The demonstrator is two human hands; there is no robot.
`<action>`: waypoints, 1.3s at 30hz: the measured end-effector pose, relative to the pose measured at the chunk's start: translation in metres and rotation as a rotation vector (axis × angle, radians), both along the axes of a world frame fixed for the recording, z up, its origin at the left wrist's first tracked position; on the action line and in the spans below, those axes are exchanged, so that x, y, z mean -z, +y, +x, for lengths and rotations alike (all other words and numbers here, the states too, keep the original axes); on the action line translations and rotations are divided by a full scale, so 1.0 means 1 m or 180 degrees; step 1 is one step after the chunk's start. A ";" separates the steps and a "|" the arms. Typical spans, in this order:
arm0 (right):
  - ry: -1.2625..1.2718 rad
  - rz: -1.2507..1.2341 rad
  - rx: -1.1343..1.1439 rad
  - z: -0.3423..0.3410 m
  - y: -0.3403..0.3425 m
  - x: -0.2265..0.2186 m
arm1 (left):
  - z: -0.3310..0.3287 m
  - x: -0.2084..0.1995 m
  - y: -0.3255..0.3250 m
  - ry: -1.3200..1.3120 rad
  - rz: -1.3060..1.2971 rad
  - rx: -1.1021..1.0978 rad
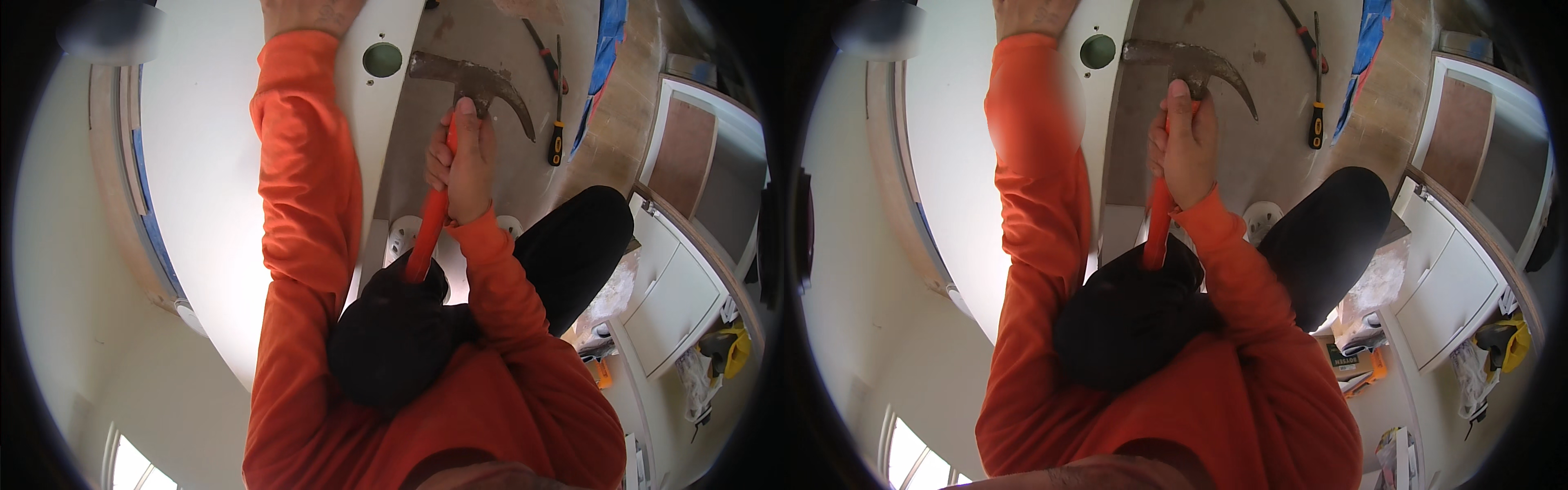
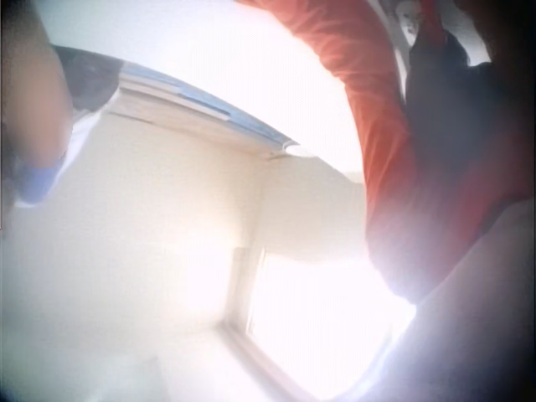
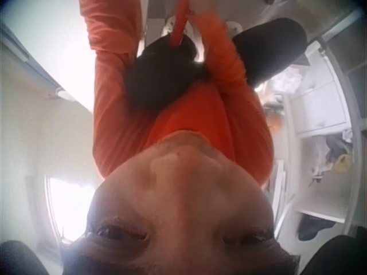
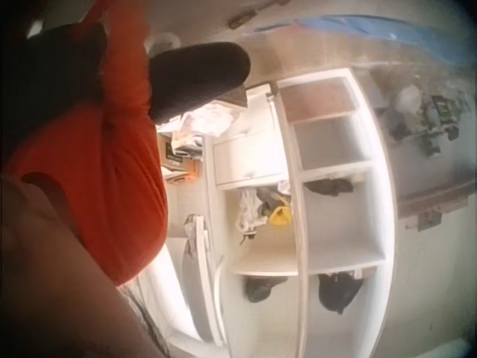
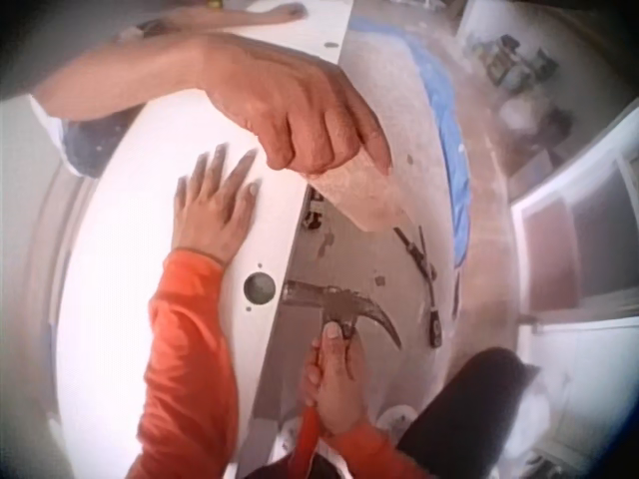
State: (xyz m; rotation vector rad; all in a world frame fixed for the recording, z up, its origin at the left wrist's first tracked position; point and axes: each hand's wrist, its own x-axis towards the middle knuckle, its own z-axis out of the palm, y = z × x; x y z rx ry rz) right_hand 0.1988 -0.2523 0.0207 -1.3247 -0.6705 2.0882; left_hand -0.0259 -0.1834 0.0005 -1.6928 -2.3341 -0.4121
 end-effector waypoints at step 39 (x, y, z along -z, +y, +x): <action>0.0584 -0.0304 0.0227 0.018 -0.016 -0.013 | -0.271 0.065 -0.274 -0.1067 0.0660 -0.2823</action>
